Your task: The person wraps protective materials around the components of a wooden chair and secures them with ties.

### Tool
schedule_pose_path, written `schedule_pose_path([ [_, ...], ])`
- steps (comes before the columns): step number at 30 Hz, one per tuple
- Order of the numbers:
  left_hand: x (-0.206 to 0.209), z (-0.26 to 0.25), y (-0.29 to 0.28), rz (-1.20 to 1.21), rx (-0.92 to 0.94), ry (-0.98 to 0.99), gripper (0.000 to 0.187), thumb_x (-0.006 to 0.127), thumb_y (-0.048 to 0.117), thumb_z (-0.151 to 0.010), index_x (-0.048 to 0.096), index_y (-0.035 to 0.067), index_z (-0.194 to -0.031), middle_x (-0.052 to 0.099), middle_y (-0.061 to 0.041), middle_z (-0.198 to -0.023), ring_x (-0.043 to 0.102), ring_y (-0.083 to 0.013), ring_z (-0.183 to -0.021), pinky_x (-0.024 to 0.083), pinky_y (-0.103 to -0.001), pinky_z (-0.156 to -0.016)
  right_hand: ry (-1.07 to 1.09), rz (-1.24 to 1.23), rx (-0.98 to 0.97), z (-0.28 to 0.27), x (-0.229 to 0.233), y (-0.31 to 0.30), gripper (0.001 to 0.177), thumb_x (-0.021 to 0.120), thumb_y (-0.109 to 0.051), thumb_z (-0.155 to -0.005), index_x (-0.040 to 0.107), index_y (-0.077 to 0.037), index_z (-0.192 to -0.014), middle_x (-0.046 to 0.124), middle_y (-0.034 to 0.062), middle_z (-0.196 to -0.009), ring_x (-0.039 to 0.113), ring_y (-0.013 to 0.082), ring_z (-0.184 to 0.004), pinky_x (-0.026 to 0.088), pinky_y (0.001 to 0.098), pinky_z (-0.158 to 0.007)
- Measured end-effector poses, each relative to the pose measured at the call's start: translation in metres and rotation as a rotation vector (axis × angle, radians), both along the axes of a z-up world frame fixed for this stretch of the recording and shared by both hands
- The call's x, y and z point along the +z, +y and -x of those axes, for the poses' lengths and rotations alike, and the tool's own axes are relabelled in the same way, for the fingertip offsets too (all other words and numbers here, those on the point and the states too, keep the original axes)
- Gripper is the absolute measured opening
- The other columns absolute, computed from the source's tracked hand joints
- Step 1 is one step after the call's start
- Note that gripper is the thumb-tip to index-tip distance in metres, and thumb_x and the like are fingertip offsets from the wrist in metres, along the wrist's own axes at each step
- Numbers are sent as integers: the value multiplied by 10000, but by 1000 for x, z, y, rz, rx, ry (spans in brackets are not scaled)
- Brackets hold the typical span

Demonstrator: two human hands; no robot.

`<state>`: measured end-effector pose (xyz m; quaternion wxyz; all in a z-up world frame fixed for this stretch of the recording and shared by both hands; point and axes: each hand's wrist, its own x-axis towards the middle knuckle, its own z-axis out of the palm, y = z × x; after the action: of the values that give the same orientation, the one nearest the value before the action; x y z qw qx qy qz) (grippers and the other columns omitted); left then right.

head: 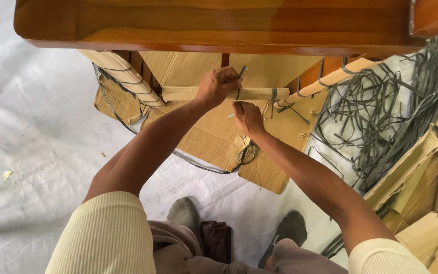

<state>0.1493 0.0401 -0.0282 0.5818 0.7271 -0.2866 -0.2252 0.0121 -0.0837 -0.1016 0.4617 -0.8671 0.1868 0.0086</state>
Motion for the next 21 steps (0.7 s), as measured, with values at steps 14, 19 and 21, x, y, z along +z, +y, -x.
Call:
schedule_pose_path([
  [14, 16, 4, -2, -153, -5, -127, 171, 782, 230, -874, 803, 94, -976, 762, -63, -799, 706, -132, -678, 544, -310, -645, -252, 448, 242, 22, 126, -10, 185, 693, -247, -971, 709, -77, -899, 690, 114, -826, 681, 318, -699, 537, 438, -603],
  [19, 5, 6, -2, -123, -18, -152, 157, 781, 210, -871, 802, 100, -980, 778, -62, -826, 731, -131, -710, 563, -300, -658, -324, 477, 221, 26, 137, -18, 133, 739, -241, -927, 731, -108, -919, 690, 67, -868, 689, 270, -715, 540, 401, -622],
  [21, 6, 7, -2, -94, -21, -175, 153, 778, 199, -866, 802, 102, -982, 783, -60, -841, 743, -130, -732, 574, -295, -669, -320, 464, 223, 25, 140, -19, 124, 747, -234, -926, 729, -111, -917, 685, 57, -876, 689, 256, -708, 536, 397, -619],
])
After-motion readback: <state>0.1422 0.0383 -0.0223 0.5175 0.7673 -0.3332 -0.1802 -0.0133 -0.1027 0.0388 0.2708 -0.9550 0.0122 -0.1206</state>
